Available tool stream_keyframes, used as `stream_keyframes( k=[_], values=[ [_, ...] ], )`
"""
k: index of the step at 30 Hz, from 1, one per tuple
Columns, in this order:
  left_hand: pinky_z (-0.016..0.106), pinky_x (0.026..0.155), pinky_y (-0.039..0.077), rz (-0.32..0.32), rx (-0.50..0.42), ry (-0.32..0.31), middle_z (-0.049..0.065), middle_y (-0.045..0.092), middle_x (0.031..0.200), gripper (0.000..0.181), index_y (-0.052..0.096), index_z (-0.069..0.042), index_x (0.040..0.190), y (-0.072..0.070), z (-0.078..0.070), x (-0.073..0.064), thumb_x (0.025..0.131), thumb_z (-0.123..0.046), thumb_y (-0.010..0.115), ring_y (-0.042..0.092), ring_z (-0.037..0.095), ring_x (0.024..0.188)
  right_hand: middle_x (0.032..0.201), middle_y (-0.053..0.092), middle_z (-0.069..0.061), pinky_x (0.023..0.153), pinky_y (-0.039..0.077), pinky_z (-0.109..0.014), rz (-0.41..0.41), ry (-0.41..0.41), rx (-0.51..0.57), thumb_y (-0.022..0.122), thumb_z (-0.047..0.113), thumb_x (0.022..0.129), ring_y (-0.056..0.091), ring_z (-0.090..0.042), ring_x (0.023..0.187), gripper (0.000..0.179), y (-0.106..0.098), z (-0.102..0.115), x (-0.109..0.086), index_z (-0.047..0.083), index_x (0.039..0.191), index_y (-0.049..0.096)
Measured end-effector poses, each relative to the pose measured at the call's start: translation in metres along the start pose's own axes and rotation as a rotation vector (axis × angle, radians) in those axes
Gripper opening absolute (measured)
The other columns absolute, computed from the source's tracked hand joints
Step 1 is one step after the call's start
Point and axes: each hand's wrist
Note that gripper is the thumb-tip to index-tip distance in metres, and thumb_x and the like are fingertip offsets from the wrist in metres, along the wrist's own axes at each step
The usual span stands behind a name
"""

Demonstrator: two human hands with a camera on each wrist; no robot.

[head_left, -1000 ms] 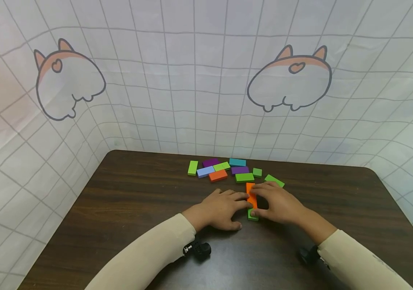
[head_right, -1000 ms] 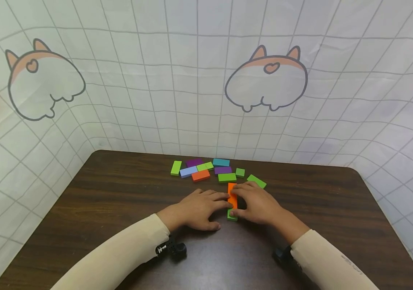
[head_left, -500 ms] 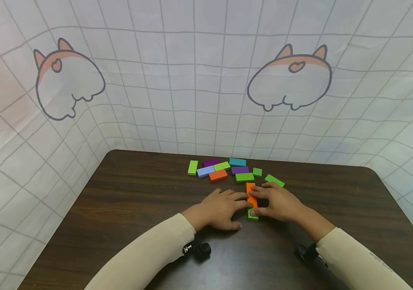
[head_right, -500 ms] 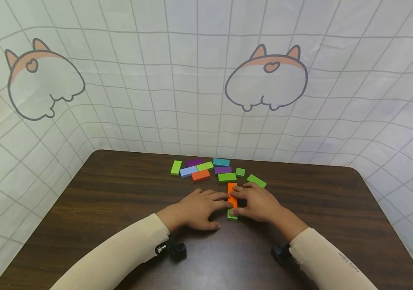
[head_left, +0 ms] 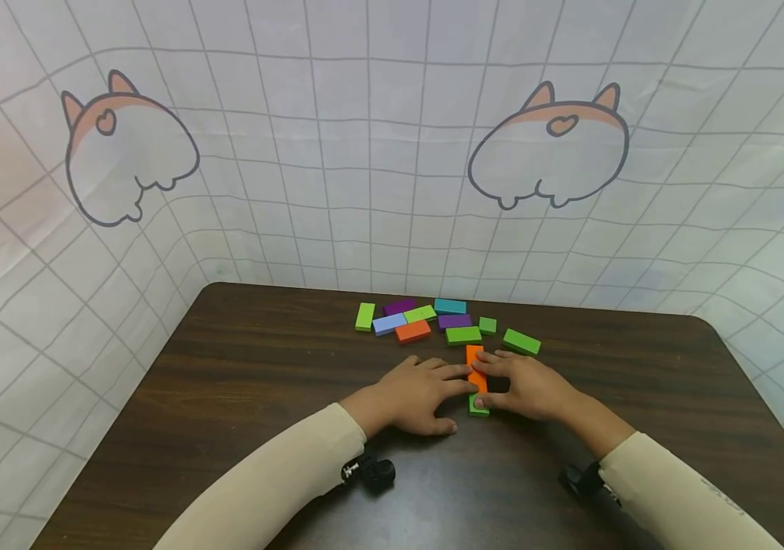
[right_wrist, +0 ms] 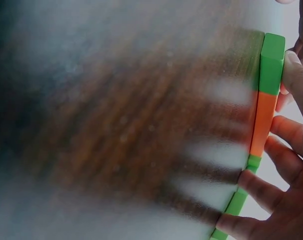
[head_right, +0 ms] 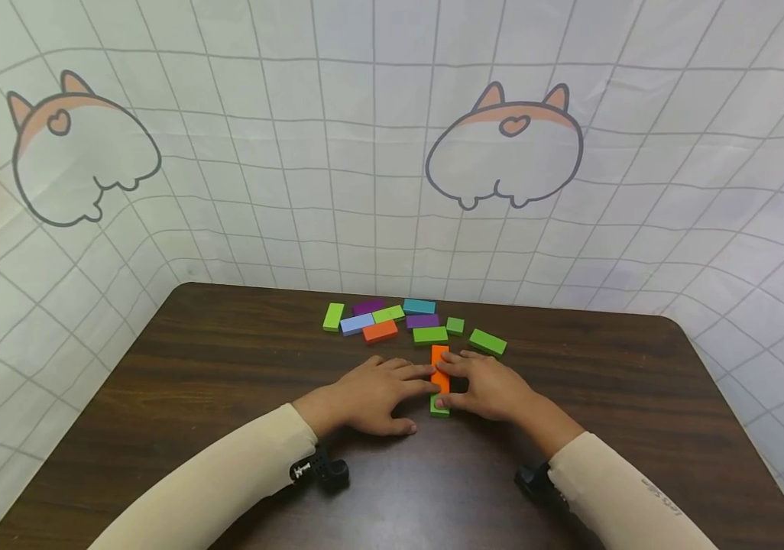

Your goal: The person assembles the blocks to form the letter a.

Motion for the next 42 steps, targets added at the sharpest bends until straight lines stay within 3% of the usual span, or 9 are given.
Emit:
stream_keyframes(
  k=[4, 9, 15, 21, 25, 35, 42],
  values=[
    [0.058, 0.114, 0.030, -0.018, -0.007, 0.000, -0.009, 0.027, 0.166, 0.070, 0.037, -0.035, 0.159, 0.002, 0.002, 0.001, 0.097, -0.057, 0.061, 0.032, 0.021, 0.148, 0.158, 0.043, -0.008, 0.108, 0.037, -0.063, -0.003, -0.004, -0.008, 0.068, 0.062, 0.090, 0.037, -0.042, 0.144, 0.081, 0.000, -0.002, 0.000, 0.011, 0.151, 0.051],
    [0.053, 0.114, 0.034, -0.079, -0.027, -0.037, -0.006, 0.041, 0.159, 0.062, 0.047, -0.031, 0.154, 0.002, 0.010, 0.003, 0.098, -0.052, 0.061, 0.039, 0.021, 0.144, 0.157, 0.044, -0.008, 0.108, 0.038, -0.062, -0.003, -0.007, -0.012, 0.068, 0.062, 0.090, 0.038, -0.041, 0.144, 0.081, 0.000, -0.001, 0.000, 0.011, 0.151, 0.051],
    [0.051, 0.113, 0.037, -0.186, -0.042, -0.140, -0.003, 0.056, 0.144, 0.050, 0.058, -0.025, 0.145, -0.007, 0.024, 0.000, 0.100, -0.045, 0.061, 0.049, 0.018, 0.135, 0.157, 0.045, -0.008, 0.108, 0.039, -0.060, 0.000, 0.006, -0.026, 0.069, 0.063, 0.089, 0.039, -0.039, 0.144, 0.081, 0.001, -0.001, 0.001, 0.012, 0.150, 0.053],
    [0.051, 0.110, 0.039, -0.281, -0.009, -0.283, 0.000, 0.060, 0.139, 0.044, 0.064, -0.023, 0.138, -0.009, 0.043, -0.003, 0.100, -0.043, 0.062, 0.053, 0.023, 0.130, 0.156, 0.046, -0.008, 0.108, 0.039, -0.059, 0.001, 0.015, -0.024, 0.070, 0.061, 0.089, 0.039, -0.038, 0.144, 0.080, 0.001, -0.001, 0.001, 0.012, 0.150, 0.054],
    [0.049, 0.108, 0.040, -0.319, 0.006, -0.341, 0.002, 0.060, 0.137, 0.042, 0.066, -0.019, 0.135, -0.005, 0.053, -0.004, 0.099, -0.042, 0.064, 0.053, 0.025, 0.129, 0.156, 0.046, -0.008, 0.108, 0.039, -0.059, 0.001, 0.011, -0.027, 0.071, 0.060, 0.089, 0.039, -0.038, 0.144, 0.080, 0.001, 0.000, 0.001, 0.012, 0.150, 0.053],
    [0.050, 0.115, 0.032, -0.281, -0.022, -0.262, -0.002, 0.057, 0.144, 0.044, 0.062, -0.023, 0.141, -0.002, 0.052, 0.012, 0.101, -0.040, 0.062, 0.046, 0.024, 0.137, 0.156, 0.046, -0.008, 0.108, 0.038, -0.059, 0.002, 0.009, -0.017, 0.069, 0.062, 0.089, 0.039, -0.039, 0.144, 0.081, 0.002, -0.002, 0.000, 0.012, 0.150, 0.053],
    [0.049, 0.113, 0.035, -0.280, -0.027, -0.231, -0.004, 0.055, 0.148, 0.043, 0.062, -0.023, 0.141, -0.002, 0.045, 0.026, 0.102, -0.039, 0.060, 0.045, 0.023, 0.138, 0.157, 0.045, -0.008, 0.109, 0.038, -0.058, 0.002, 0.007, -0.026, 0.068, 0.064, 0.089, 0.039, -0.038, 0.144, 0.082, 0.001, -0.003, 0.002, 0.012, 0.151, 0.053]
  ],
)
Point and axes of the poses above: each hand's wrist, its own x-axis towards the middle knuckle, its own y-axis out of the palm, z = x × y
